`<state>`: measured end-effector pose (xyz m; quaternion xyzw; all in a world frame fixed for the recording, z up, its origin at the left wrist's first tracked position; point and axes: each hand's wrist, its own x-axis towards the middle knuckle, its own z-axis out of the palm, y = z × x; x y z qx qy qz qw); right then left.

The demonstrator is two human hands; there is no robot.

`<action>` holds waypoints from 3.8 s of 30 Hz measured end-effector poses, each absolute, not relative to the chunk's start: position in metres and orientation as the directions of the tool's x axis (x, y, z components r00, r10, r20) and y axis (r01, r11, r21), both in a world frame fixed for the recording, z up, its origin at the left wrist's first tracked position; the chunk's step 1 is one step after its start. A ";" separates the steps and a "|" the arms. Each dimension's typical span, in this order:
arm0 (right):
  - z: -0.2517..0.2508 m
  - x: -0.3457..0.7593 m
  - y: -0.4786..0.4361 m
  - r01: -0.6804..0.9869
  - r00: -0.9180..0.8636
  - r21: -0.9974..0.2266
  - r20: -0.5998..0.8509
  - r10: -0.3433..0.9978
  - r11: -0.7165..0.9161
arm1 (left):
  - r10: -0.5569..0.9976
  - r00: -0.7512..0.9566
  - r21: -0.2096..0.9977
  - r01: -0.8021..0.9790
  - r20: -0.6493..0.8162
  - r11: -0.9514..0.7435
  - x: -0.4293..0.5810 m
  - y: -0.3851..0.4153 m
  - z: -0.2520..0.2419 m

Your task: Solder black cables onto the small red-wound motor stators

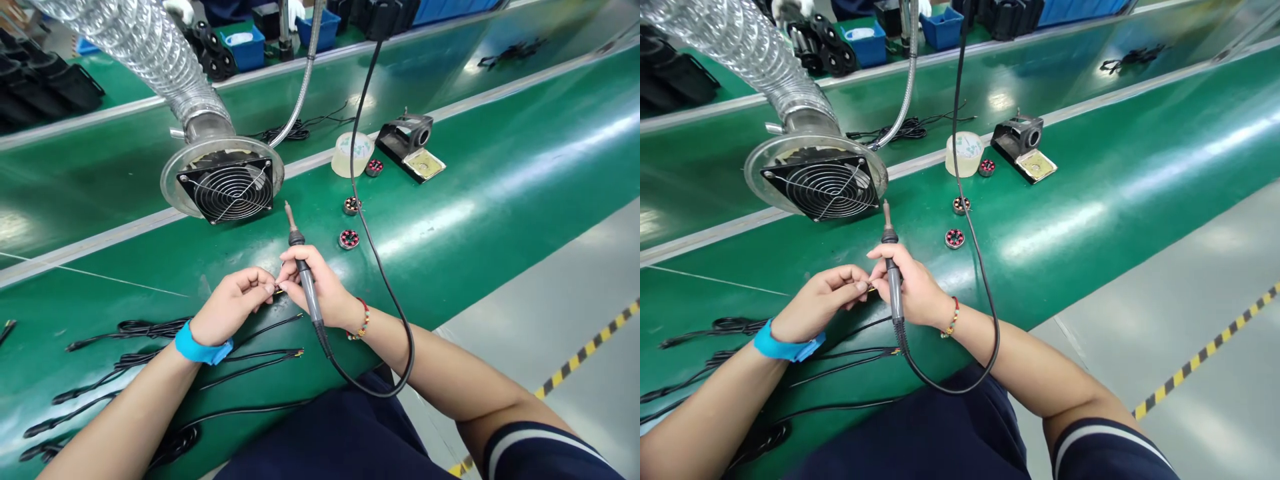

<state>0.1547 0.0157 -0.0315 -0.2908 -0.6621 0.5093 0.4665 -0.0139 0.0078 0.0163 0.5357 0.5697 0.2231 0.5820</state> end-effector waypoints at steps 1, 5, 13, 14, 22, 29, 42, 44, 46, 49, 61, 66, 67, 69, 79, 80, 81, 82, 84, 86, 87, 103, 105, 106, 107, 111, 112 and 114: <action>-0.032 0.155 0.016 -0.072 -0.407 -0.948 0.311 0.859 0.310 | 0.877 0.240 0.878 0.357 -0.417 0.320 -0.014 0.009 0.016; -0.031 0.160 0.019 0.142 -0.346 -0.932 0.268 0.899 0.332 | 0.887 0.181 0.856 0.399 -0.424 0.328 -0.016 0.015 0.013; -0.032 0.166 0.023 0.497 -0.366 -0.782 0.203 0.908 0.375 | 0.893 0.087 0.836 0.403 -0.441 0.374 -0.022 0.026 0.007; -0.033 0.166 0.023 0.479 -0.383 -0.787 0.210 0.899 0.388 | 0.889 0.083 0.835 0.393 -0.450 0.386 -0.023 0.027 0.007; -0.025 0.171 0.022 0.329 -0.390 -0.827 0.321 0.863 0.456 | 0.868 0.066 0.825 0.352 -0.492 0.442 -0.024 0.027 0.005; -0.014 0.177 0.024 0.323 -0.210 -0.771 0.507 0.836 0.549 | 0.855 0.088 0.805 0.396 -0.512 0.441 -0.021 0.026 0.010; -0.007 0.181 0.018 0.289 -0.214 -0.780 0.513 0.832 0.555 | 0.834 0.072 0.774 0.423 -0.548 0.472 -0.021 0.025 0.009; -0.007 0.181 0.018 0.281 -0.223 -0.784 0.507 0.832 0.553 | 0.833 0.073 0.773 0.423 -0.549 0.472 -0.022 0.025 0.007; -0.007 0.181 0.017 0.277 -0.233 -0.787 0.501 0.833 0.551 | 0.839 0.077 0.776 0.434 -0.539 0.458 -0.023 0.025 0.006; -0.008 0.181 0.017 0.273 -0.238 -0.797 0.486 0.841 0.538 | 0.850 0.078 0.778 0.454 -0.520 0.434 -0.024 0.025 0.004; -0.011 0.179 0.016 0.265 -0.239 -0.790 0.501 0.832 0.553 | 0.845 0.077 0.778 0.442 -0.528 0.446 -0.025 0.024 0.002; -0.014 0.177 0.018 0.263 -0.223 -0.808 0.481 0.848 0.527 | 0.844 0.074 0.772 0.451 -0.532 0.448 -0.025 0.025 0.001; -0.015 0.176 0.019 0.260 -0.242 -0.818 0.459 0.855 0.513 | 0.844 0.076 0.774 0.449 -0.531 0.446 -0.025 0.025 0.001; -0.019 0.173 0.019 0.245 -0.284 -0.849 0.400 0.872 0.469 | 0.849 0.082 0.779 0.449 -0.523 0.437 -0.024 0.025 0.001; -0.032 0.154 0.026 0.370 -0.443 -0.775 0.337 0.831 0.511 | 0.862 0.098 0.797 0.446 -0.497 0.408 -0.023 0.025 0.003; -0.034 0.152 0.027 0.373 -0.460 -0.774 0.324 0.827 0.511 | 0.865 0.097 0.795 0.453 -0.493 0.403 -0.023 0.025 0.003; -0.036 0.150 0.027 0.372 -0.471 -0.774 0.318 0.823 0.512 | 0.867 0.095 0.795 0.457 -0.489 0.398 -0.022 0.025 0.003; -0.039 0.149 0.028 0.371 -0.476 -0.773 0.318 0.820 0.515 | 0.869 0.095 0.797 0.457 -0.486 0.395 -0.022 0.025 0.003; -0.045 0.146 0.030 0.382 -0.472 -0.766 0.320 0.822 0.517 | 0.870 0.102 0.804 0.447 -0.482 0.392 -0.022 0.025 0.004; -0.049 0.144 0.032 0.408 -0.473 -0.749 0.317 0.822 0.523 | 0.872 0.109 0.811 0.436 -0.478 0.390 -0.023 0.024 0.004; -0.051 0.144 0.033 0.424 -0.475 -0.736 0.316 0.821 0.528 | 0.874 0.112 0.813 0.436 -0.473 0.384 -0.024 0.024 0.003; -0.038 0.152 0.024 0.435 -0.509 -0.585 0.467 0.723 0.684 | 0.910 0.102 0.886 0.292 -0.403 0.360 -0.019 0.020 -0.001; -0.039 0.151 0.025 0.434 -0.515 -0.604 0.443 0.734 0.669 | 0.914 0.109 0.889 0.301 -0.391 0.344 -0.020 0.020 -0.001; -0.039 0.150 0.025 0.431 -0.508 -0.618 0.435 0.743 0.657 | 0.918 0.109 0.891 0.307 -0.382 0.335 -0.020 0.020 0.000; -0.039 0.150 0.025 0.427 -0.497 -0.634 0.432 0.753 0.645 | 0.922 0.108 0.893 0.315 -0.371 0.323 -0.020 0.020 0.000; -0.037 0.149 0.024 0.372 -0.436 -0.711 0.434 0.788 0.597 | 0.949 0.134 0.914 0.336 -0.284 0.226 -0.020 0.017 0.003; -0.036 0.149 0.023 0.354 -0.426 -0.736 0.422 0.800 0.577 | 0.954 0.153 0.921 0.336 -0.259 0.196 -0.020 0.017 0.003; -0.034 0.149 0.023 0.316 -0.408 -0.785 0.394 0.823 0.533 | 0.955 0.197 0.930 0.337 -0.221 0.146 -0.021 0.015 0.002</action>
